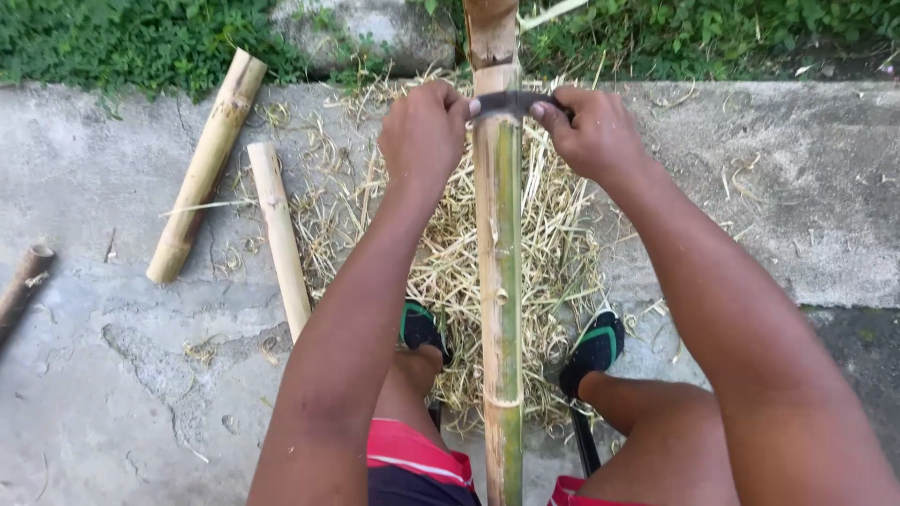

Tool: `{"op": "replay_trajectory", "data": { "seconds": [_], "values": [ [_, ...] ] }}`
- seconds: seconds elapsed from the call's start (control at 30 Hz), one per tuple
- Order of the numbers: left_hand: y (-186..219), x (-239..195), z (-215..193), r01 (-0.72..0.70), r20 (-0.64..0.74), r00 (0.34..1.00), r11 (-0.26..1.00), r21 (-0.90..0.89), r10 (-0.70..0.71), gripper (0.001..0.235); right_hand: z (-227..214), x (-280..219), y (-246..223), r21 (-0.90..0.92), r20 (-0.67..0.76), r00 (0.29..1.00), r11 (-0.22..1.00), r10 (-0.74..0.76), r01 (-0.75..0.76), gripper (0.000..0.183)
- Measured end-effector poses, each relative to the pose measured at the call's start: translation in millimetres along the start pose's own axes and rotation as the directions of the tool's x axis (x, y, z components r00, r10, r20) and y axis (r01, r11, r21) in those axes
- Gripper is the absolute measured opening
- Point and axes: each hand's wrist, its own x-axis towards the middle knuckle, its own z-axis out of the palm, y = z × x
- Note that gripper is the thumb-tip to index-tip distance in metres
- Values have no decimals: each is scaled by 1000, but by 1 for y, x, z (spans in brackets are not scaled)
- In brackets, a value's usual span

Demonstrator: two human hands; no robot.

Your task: Scraping the outer green layer of a bamboo pole using a sickle or curved knife while sitting on the ground.

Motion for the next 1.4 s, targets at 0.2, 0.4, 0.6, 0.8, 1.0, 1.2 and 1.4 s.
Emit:
{"op": "replay_trajectory", "data": {
  "seconds": [0.2, 0.4, 0.6, 0.8, 1.0, 1.2, 1.4],
  "values": [
    [14, 27, 6, -181, -274, 940, 978, 101, 202, 21, 27, 26, 18, 148, -306, 934, 960, -184, 237, 37],
    [15, 1, 1, -157, -116, 974, 950, 271, 194, 26, 28, -11, 11, 363, -82, 996, 930, -28, 56, 37],
    [13, -18, -8, -102, 24, 995, 980, 173, 99, 22, 13, -15, 7, 231, 68, 995, 969, 70, -84, 31],
    [14, 25, 8, -230, -301, 921, 969, 95, 248, 23, 18, 26, 18, 100, -288, 944, 975, -160, 196, 38],
    [0, -8, 8, -107, -33, 993, 974, 201, 116, 22, 23, -23, 15, 199, -59, 998, 979, -32, 43, 42],
    [-17, -50, 19, -117, 60, 992, 990, 83, 112, 21, 26, -50, 27, 94, 45, 999, 996, -12, 7, 38],
    [2, -11, 8, -100, -110, 989, 994, 33, 103, 22, 23, -21, 10, 49, -213, 972, 992, -100, 112, 40]
  ]
}}
